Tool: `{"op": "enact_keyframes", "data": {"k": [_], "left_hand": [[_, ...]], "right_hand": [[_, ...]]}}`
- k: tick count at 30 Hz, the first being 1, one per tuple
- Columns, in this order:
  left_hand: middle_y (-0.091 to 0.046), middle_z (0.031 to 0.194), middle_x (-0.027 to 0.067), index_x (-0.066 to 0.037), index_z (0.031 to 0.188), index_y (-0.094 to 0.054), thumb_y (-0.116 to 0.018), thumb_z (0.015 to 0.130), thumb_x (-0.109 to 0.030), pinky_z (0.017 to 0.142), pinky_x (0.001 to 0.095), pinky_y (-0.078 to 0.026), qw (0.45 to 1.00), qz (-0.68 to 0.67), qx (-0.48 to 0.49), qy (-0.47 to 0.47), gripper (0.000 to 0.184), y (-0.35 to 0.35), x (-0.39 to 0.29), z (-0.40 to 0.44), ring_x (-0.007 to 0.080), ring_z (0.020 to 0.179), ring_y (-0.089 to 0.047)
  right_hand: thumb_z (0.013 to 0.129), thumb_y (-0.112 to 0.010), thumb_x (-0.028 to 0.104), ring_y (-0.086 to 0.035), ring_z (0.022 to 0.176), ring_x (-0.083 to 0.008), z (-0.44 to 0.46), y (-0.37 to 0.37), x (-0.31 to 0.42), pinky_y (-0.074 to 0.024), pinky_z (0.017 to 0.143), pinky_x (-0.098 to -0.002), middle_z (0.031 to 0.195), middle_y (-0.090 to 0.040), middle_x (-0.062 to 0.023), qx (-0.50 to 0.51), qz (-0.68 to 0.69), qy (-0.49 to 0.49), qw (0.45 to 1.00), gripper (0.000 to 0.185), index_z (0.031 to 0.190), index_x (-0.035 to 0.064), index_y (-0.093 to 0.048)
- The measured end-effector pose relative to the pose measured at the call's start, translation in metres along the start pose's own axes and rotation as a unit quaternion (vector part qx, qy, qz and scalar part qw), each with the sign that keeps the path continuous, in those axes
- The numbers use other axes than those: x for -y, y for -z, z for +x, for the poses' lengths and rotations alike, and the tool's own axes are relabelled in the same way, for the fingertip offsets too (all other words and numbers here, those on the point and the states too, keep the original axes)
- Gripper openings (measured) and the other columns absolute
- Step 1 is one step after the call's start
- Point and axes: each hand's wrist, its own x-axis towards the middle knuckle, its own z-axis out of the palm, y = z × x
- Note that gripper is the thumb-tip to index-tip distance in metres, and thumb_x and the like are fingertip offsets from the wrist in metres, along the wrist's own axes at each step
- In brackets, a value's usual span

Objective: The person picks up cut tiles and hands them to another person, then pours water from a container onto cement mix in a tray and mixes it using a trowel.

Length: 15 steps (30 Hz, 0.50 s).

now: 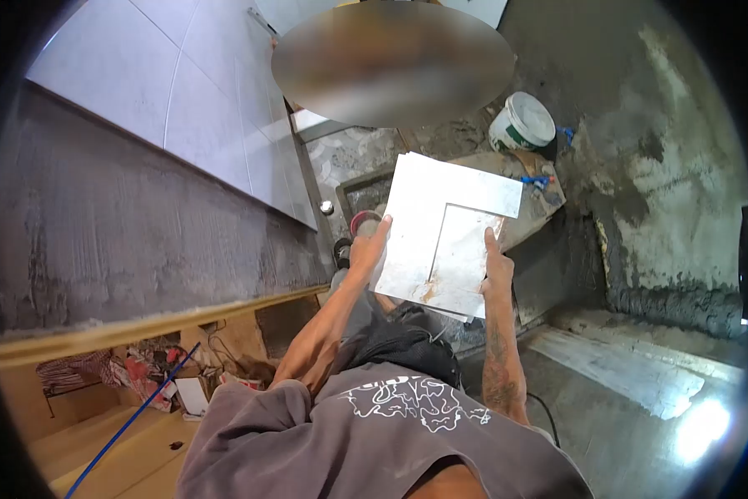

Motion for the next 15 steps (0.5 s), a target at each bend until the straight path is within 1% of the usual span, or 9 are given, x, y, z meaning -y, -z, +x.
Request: {"op": "enact_keyframes", "data": {"k": [1,3,4,6,8,9,10,13,15], "left_hand": [[-0.062,0.111,0.033,0.011,0.104,-0.065,-0.053,0.08,-0.07,0.093,0.0414,-0.042,1.0,-0.023,-0.002,0.012,0.086,-0.004,0.015,0.005,0.0405,0.11,-0.058],[-0.063,0.109,0.0324,0.012,0.102,-0.066,-0.052,0.081,-0.07,0.092,0.0414,-0.043,0.997,-0.072,0.002,0.017,0.086,-0.009,0.022,0.009,0.0398,0.108,-0.059],[-0.064,0.107,0.0319,0.013,0.101,-0.066,-0.052,0.081,-0.069,0.092,0.0412,-0.043,0.995,-0.099,0.006,0.011,0.086,-0.009,0.015,0.006,0.0386,0.107,-0.06],[-0.065,0.104,0.0306,0.014,0.099,-0.066,-0.053,0.082,-0.069,0.089,0.0403,-0.044,0.998,-0.047,-0.034,0.021,0.086,-0.006,0.006,0.004,0.0358,0.103,-0.062],[-0.066,0.1,0.0285,0.016,0.097,-0.065,-0.054,0.081,-0.069,0.087,0.0395,-0.045,0.998,-0.035,-0.034,0.048,0.088,0.008,-0.026,-0.029,0.0321,0.098,-0.063],[-0.066,0.099,0.0282,0.017,0.097,-0.065,-0.055,0.081,-0.069,0.087,0.0396,-0.045,0.997,-0.056,-0.05,0.034,0.088,0.01,-0.017,-0.023,0.0316,0.097,-0.063],[-0.066,0.099,0.0279,0.018,0.096,-0.065,-0.055,0.081,-0.069,0.086,0.0396,-0.046,0.995,-0.076,-0.064,0.016,0.089,0.007,0.004,0.0,0.0312,0.096,-0.063],[-0.067,0.099,0.0265,0.02,0.095,-0.064,-0.059,0.08,-0.068,0.081,0.0371,-0.047,0.984,-0.155,-0.086,0.007,0.089,0.008,0.024,0.003,0.0273,0.092,-0.065],[-0.067,0.099,0.0252,0.021,0.095,-0.064,-0.06,0.08,-0.066,0.079,0.0355,-0.048,0.98,-0.17,-0.107,0.006,0.088,0.015,0.017,0.005,0.0249,0.09,-0.064]], "right_hand": [[0.079,-0.077,0.043,-0.062,0.076,-0.0181,0.0,-0.001,-0.003,-0.0518,0.067,-0.0326,0.092,-0.066,-0.0168,0.003,-0.003,-0.002,1.0,0.068,0.101,-0.0184,-0.06],[0.077,-0.079,0.044,-0.061,0.087,-0.0187,0.023,-0.006,-0.017,-0.0508,0.074,-0.0331,0.103,-0.064,-0.0182,0.049,0.03,0.085,0.995,0.072,0.108,-0.0185,-0.058],[0.077,-0.079,0.043,-0.061,0.089,-0.019,0.04,-0.006,-0.029,-0.0506,0.076,-0.0331,0.105,-0.064,-0.0186,0.055,0.029,0.059,0.996,0.072,0.109,-0.0185,-0.058],[0.077,-0.079,0.043,-0.061,0.092,-0.0211,0.054,-0.012,-0.044,-0.0505,0.078,-0.034,0.11,-0.063,-0.0202,0.078,0.063,0.125,0.987,0.074,0.113,-0.0183,-0.056],[0.077,-0.079,0.043,-0.061,0.093,-0.0211,0.066,-0.013,-0.052,-0.0503,0.078,-0.0341,0.11,-0.063,-0.02,0.062,-0.002,0.017,0.998,0.073,0.113,-0.017,-0.057],[0.077,-0.078,0.043,-0.061,0.094,-0.0211,0.067,-0.017,-0.046,-0.0502,0.079,-0.0341,0.111,-0.063,-0.0199,0.057,-0.028,-0.03,0.998,0.073,0.114,-0.0164,-0.058],[0.077,-0.078,0.045,-0.061,0.096,-0.0222,0.057,-0.022,-0.041,-0.0499,0.08,-0.0342,0.111,-0.063,-0.0195,0.095,0.012,0.026,0.995,0.073,0.114,-0.0153,-0.058],[0.077,-0.078,0.044,-0.061,0.096,-0.0223,0.05,-0.033,-0.031,-0.0497,0.08,-0.0339,0.11,-0.064,-0.0187,0.118,0.012,-0.002,0.993,0.071,0.113,-0.0145,-0.059],[0.077,-0.078,0.044,-0.061,0.096,-0.0235,0.068,-0.055,-0.027,-0.0497,0.08,-0.0346,0.11,-0.063,-0.0199,0.149,0.005,0.014,0.989,0.071,0.112,-0.0145,-0.06]]}}
